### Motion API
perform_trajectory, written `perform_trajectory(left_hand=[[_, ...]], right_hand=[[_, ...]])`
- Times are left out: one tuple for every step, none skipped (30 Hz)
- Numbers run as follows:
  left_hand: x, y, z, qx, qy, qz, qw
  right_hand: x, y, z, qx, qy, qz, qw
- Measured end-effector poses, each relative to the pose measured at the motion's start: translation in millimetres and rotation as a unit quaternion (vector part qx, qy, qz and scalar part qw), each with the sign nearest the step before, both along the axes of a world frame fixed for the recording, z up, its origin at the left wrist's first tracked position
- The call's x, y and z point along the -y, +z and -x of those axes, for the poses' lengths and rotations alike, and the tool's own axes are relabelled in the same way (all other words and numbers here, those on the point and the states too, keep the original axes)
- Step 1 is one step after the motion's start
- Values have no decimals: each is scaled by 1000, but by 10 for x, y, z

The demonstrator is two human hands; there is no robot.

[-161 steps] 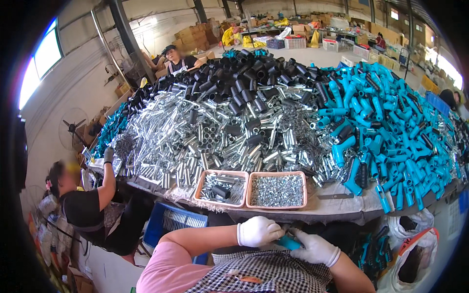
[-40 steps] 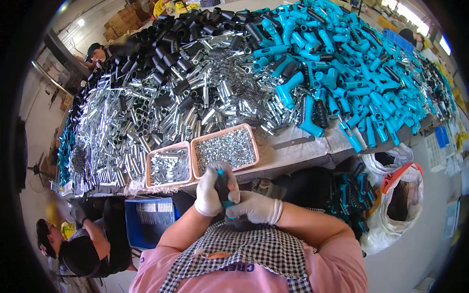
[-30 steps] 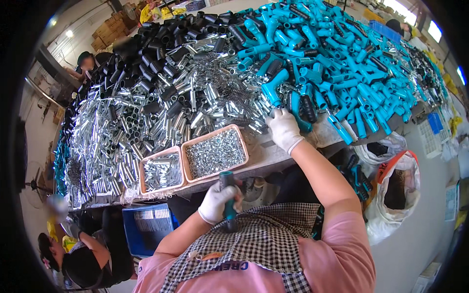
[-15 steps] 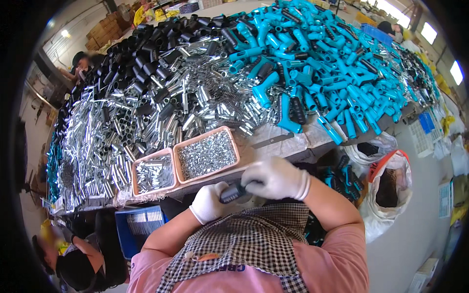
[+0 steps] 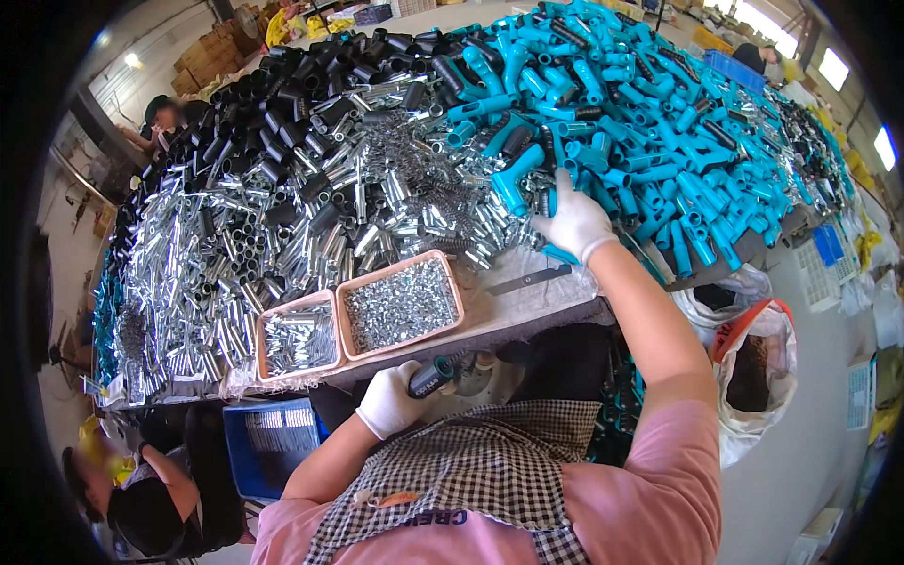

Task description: Assembling plastic handles and metal components at a manufacturing workbench.

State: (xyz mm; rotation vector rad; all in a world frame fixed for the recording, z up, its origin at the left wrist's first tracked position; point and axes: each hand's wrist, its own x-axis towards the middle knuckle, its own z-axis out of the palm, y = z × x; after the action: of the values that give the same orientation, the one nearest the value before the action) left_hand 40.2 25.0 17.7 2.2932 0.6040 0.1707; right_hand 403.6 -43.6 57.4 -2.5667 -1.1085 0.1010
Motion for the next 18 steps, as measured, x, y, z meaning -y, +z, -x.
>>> perform_trajectory(left_hand=[[2, -23, -1, 1, -1, -3, 1000], [9, -46, -7, -15, -7, 2, 1000], [20, -59, 12, -32, -9, 9, 999], [43, -55, 19, -13, -4, 8, 1000], [52, -53, 34, -14, -3, 6, 1000], [49, -58, 66, -18, 6, 6, 1000], [48, -51, 91, -23, 14, 6, 1000], [34, -14, 117, -5, 15, -5, 1000], [24, 42, 156, 13, 19, -12, 1000], [2, 63, 179, 41, 21, -12, 999], [-13, 96, 186, 18, 27, -8, 999], [-38, 133, 189, 15, 32, 1, 999], [-67, 140, 201, 0, 36, -12, 999], [-95, 139, 220, -14, 41, -22, 999], [-133, 73, 249, -1, 35, -27, 999], [-134, 77, 242, 36, 37, -14, 999], [-155, 113, 216, 69, 10, -26, 997], [-137, 217, 163, 65, -5, -78, 995]], right_hand=[[-95, -61, -90, -2, -4, 37, 999], [-161, -134, -152, -4, -9, 74, 997], [-217, -154, -132, -10, -22, 50, 998], [-233, -149, -144, -23, -25, 18, 999], [-227, -144, -155, -37, -28, -14, 999], [-204, -150, -152, -91, -37, -101, 990], [-115, -68, -84, -130, -12, -198, 972], [-42, -98, -75, -205, 26, -338, 918], [119, 156, 90, -315, 17, -414, 854], [295, 329, 235, -419, -7, -441, 793], [458, 276, 247, -453, 11, -424, 784], [616, 225, 265, -486, 27, -405, 774], [712, 69, 370, -533, 39, -353, 768], [821, -86, 496, -576, 49, -298, 759], [922, -101, 658, -645, 93, -278, 705], [931, -192, 882, -671, 110, -322, 658], [924, -184, 1011, -699, 125, -306, 635], [928, -250, 1099, -700, 137, -311, 628]])
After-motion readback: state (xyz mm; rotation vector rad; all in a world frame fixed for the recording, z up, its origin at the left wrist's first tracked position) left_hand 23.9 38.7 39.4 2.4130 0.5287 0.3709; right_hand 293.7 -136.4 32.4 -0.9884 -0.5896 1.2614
